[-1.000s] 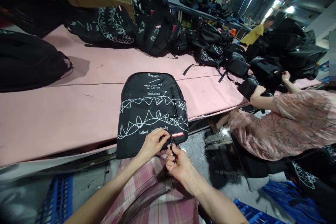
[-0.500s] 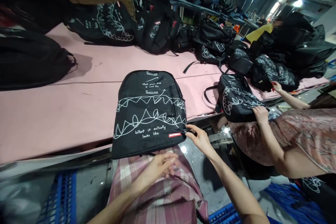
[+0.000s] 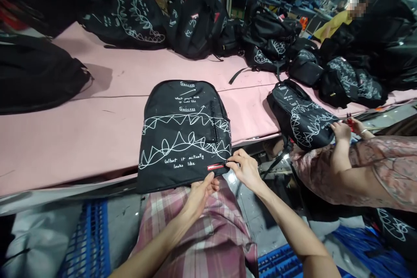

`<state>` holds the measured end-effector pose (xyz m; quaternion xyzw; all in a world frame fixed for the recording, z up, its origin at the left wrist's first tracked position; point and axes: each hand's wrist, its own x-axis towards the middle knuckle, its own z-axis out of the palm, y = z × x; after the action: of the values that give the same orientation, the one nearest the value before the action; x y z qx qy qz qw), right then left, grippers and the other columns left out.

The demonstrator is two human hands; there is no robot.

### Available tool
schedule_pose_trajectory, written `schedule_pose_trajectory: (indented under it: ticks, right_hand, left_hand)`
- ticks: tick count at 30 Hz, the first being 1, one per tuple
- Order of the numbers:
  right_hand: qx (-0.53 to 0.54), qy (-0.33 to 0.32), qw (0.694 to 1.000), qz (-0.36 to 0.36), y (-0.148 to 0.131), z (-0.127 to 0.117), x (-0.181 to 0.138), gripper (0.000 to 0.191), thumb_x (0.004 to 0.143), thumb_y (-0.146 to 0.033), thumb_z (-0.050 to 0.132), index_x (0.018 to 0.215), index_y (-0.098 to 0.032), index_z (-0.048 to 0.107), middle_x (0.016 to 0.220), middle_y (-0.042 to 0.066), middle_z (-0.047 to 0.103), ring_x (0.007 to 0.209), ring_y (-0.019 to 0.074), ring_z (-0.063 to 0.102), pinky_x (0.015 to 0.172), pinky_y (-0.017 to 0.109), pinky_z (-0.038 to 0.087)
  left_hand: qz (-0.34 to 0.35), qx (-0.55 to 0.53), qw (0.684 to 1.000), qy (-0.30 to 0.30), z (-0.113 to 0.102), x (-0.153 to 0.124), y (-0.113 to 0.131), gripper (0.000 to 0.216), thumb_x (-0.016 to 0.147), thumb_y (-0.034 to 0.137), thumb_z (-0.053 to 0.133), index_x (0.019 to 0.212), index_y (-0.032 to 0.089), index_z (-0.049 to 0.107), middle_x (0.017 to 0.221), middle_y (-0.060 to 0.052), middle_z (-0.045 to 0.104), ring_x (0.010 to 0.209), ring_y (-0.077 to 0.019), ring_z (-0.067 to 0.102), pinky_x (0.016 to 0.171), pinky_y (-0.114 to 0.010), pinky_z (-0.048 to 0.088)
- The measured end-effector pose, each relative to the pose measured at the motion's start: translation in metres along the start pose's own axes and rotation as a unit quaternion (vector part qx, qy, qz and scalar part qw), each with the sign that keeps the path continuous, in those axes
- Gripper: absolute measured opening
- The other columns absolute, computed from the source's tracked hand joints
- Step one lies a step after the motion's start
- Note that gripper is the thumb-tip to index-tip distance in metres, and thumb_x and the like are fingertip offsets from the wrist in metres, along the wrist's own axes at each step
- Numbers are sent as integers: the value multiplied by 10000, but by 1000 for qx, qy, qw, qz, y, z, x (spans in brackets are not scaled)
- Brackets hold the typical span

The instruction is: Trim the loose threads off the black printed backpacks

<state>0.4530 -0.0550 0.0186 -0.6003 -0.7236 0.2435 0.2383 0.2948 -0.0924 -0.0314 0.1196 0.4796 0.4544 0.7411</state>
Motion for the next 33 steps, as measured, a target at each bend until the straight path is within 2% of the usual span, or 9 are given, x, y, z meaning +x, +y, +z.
schedule_pose_trajectory:
  ticks: [6, 11, 17, 26, 33]
  right_hand:
    - [0, 34, 999, -5, 2, 11, 2, 155, 822, -310, 565, 901, -232, 673, 875, 9, 563, 800, 134, 565, 698, 239, 412]
    - [-39, 5, 999, -17, -7, 9, 7, 150, 825, -314, 567, 879, -228, 678, 867, 10, 576, 779, 132, 572, 695, 242, 413]
    - [-69, 3, 997, -33, -11, 7, 8, 166, 839, -321, 548, 892, -224, 672, 883, 18, 577, 787, 136, 568, 696, 241, 417]
    - [-56, -5, 998, -35, -17, 16, 9, 161, 840, -310, 543, 871, -215, 669, 871, 20, 567, 763, 130, 559, 679, 239, 410]
    - [-16, 3, 1000, 11, -8, 8, 10, 159, 821, -316, 562, 887, -220, 671, 882, 13, 571, 819, 143, 568, 720, 252, 415]
  left_hand:
    - [29, 37, 999, -8, -4, 4, 0, 354, 571, 429, 734, 633, 106, 603, 571, -28, 592, 534, -122, 532, 570, -265, 439]
    - [24, 65, 998, -8, -7, 6, -1, 377, 578, 463, 712, 549, 104, 600, 547, -41, 588, 527, -126, 526, 567, -263, 431]
    - [25, 70, 997, -13, -6, 6, 1, 370, 589, 458, 708, 559, 101, 615, 545, -43, 595, 511, -122, 525, 554, -255, 429]
    - [18, 68, 997, -13, -7, 5, 4, 370, 571, 466, 713, 563, 110, 611, 525, -22, 581, 481, -110, 505, 526, -244, 419]
    - [21, 76, 997, -20, -7, 5, 4, 384, 576, 477, 706, 526, 112, 596, 516, -26, 575, 476, -109, 503, 525, -242, 416]
